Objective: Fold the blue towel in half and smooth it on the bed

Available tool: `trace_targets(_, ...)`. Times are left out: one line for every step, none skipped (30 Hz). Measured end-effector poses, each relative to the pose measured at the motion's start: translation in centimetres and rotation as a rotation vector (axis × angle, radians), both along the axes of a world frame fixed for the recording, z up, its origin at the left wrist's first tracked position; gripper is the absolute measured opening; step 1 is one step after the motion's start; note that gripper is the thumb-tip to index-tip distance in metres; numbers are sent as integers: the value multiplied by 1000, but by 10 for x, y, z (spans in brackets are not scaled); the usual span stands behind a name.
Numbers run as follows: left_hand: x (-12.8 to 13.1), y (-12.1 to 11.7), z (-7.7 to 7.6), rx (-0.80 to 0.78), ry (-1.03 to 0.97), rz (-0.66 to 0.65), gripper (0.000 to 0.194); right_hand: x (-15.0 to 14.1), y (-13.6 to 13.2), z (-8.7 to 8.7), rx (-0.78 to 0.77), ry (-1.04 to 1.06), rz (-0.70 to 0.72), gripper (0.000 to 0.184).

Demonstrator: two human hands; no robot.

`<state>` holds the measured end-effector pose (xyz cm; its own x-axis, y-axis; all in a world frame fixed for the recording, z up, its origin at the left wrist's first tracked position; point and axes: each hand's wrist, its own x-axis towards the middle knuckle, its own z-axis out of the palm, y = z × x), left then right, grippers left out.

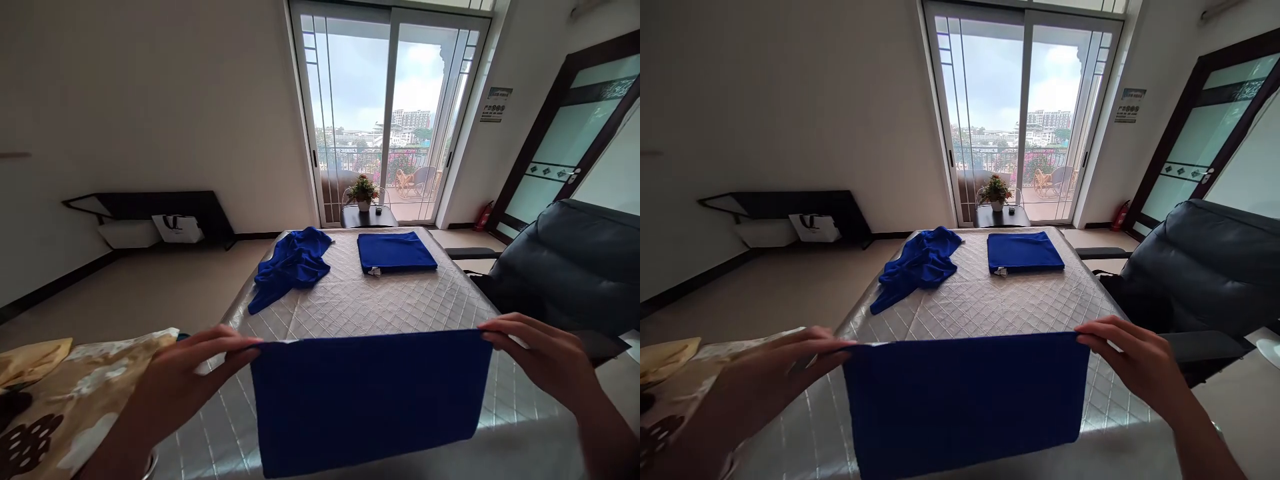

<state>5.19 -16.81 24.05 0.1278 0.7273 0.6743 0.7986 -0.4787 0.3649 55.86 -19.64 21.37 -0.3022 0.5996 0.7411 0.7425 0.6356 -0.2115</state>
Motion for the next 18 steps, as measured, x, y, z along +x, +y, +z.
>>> trace_targets(1,13,0,-68,15,-30,42,-1,11,0,-32,7,4,18)
trace_targets(3,27,1,-143,26,-69,43,-2,24,1,-64,13,4,19)
trace_targets(5,42,3,-225,26,-95,45,-2,37,2,-93,15,-1,22)
trace_targets(8,55,6,-295,9,-92,48,-3,51,4,-117,10,-13,27)
trace_targets(12,67,10,-346,-18,-69,52,-4,64,7,-128,5,-32,32)
trace_targets(17,77,14,-372,-49,-36,54,-4,76,11,-130,-1,-55,35)
trace_targets(22,85,19,-381,-81,-3,55,-5,86,16,-116,0,-78,37)
trace_targets(27,90,24,-370,-117,28,56,-6,94,21,-91,7,-99,38)
trace_targets(31,92,28,-344,-157,56,56,-7,100,27,-59,19,-118,37)
trace_targets(35,90,31,-310,-192,80,56,-7,102,32,-26,36,-134,35)
trace_targets(38,86,32,-278,-217,99,57,-8,102,36,2,52,-143,34)
trace_targets(39,80,32,-249,-234,116,57,-8,100,39,21,68,-145,32)
trace_targets(38,73,29,-225,-246,134,56,-8,95,39,29,84,-138,30)
trace_targets(36,64,23,-211,-253,150,55,-8,89,36,26,96,-119,28)
trace_targets(33,55,14,-213,-261,161,53,-7,82,30,9,105,-87,26)
trace_targets(29,47,1,-235,-277,161,51,-6,75,19,-20,111,-48,24)
trace_targets(25,38,-14,-275,-304,150,50,-6,68,4,-63,114,-7,23)
trace_targets(22,31,-33,-339,-336,127,49,-6,62,-15,-121,117,30,22)
